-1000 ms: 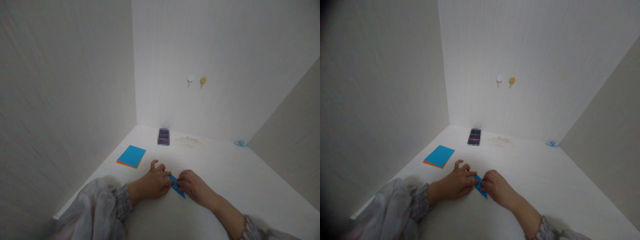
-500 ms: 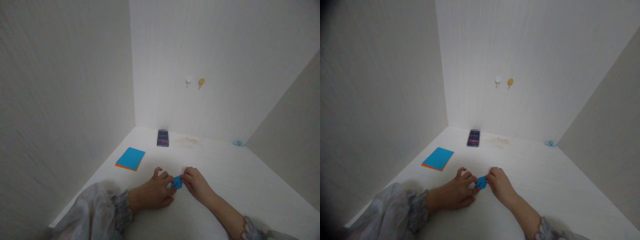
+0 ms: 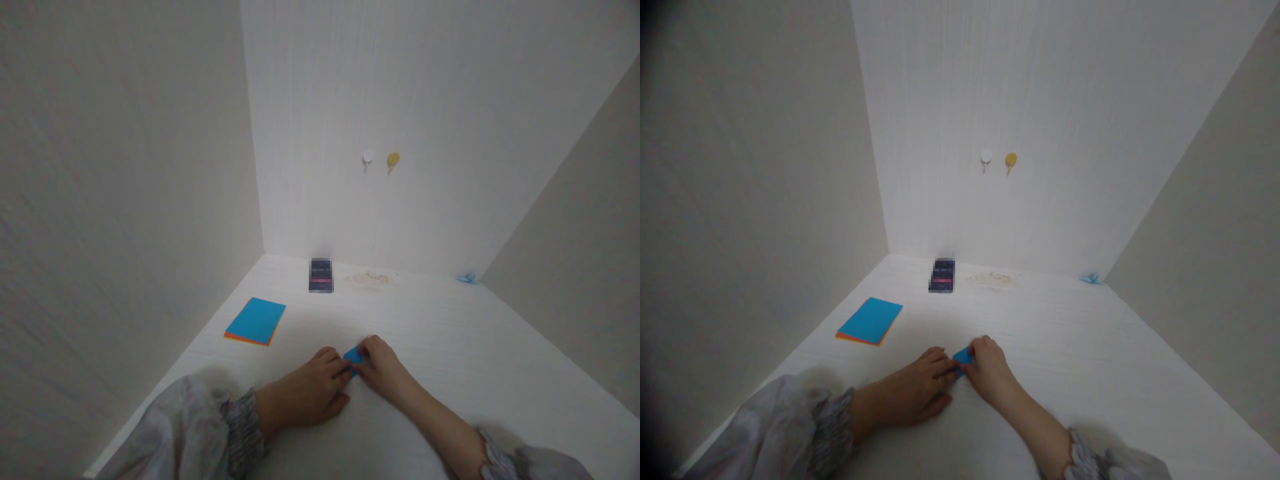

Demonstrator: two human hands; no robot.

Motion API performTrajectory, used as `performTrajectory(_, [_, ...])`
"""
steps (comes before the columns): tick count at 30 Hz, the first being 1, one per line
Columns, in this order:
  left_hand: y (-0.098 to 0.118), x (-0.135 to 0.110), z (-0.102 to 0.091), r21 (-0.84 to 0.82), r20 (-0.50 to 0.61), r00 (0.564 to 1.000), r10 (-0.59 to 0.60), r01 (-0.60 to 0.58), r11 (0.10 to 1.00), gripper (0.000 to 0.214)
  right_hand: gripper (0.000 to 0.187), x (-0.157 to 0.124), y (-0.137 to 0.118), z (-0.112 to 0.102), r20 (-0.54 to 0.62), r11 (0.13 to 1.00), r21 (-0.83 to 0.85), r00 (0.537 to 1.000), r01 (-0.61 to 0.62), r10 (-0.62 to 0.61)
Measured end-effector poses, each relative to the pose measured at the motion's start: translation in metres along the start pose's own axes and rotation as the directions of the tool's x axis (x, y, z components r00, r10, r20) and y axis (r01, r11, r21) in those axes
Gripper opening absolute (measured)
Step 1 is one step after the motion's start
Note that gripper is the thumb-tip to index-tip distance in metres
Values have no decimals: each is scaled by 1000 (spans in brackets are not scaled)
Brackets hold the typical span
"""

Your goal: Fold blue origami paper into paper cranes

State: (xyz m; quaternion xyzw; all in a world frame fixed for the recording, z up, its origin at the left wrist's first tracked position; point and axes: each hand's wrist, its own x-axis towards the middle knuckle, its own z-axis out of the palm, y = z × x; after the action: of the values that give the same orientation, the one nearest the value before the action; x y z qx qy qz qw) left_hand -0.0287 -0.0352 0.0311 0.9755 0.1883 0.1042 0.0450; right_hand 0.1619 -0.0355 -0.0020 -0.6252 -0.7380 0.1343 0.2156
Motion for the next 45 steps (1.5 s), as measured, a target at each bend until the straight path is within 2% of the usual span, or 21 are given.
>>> performTrajectory(4, [1, 0, -2, -5, -10, 1000, -30, 30, 1000, 35, 17, 4, -9, -2, 25, 996, -56, 997, -72, 73])
performTrajectory(7, [0, -2, -1, -36, -24, 999, -48, 47, 998, 38, 17, 5, -11, -2, 51, 993, -2, 992, -114, 114])
performTrajectory(11, [-7, -2, 8, -189, -78, 995, -65, 49, 981, 28, 25, 7, -7, 4, 81, 980, 198, 997, -26, 10])
performTrajectory(14, [-18, 3, 18, -351, -120, 962, -244, 189, 917, 23, 32, 9, -3, 7, 83, 940, 338, 994, 34, -66])
performTrajectory(16, [-27, 7, 23, -369, -144, 908, -394, 320, 873, 16, 32, 11, -2, 8, 96, 925, 378, 993, 29, -71])
performTrajectory(18, [-33, 10, 26, -341, -153, 871, -467, 397, 852, 17, 28, 12, -1, 6, 111, 929, 369, 991, 29, -75])
performTrajectory(22, [-37, 14, 29, -317, -85, 896, -437, 391, 864, 16, 19, 12, -1, 1, 93, 973, 211, 989, 95, -117])
performTrajectory(25, [-37, 14, 30, -324, -65, 897, -438, 396, 859, 14, 15, 11, 0, -3, 108, 978, 113, 976, 177, -190])
performTrajectory(32, [-34, 13, 26, -331, -60, 907, -417, 376, 865, 11, 10, 8, 5, -2, 100, 976, 52, 971, 214, -218])
performTrajectory(38, [-33, 13, 23, -327, -43, 910, -412, 377, 866, 11, 9, 4, 5, -1, 65, 958, 67, 957, 279, -284])
performTrajectory(45, [-36, 11, 29, -327, -107, 944, -312, 263, 908, 9, 14, 0, 0, -4, 38, 903, 58, 903, 425, -427])
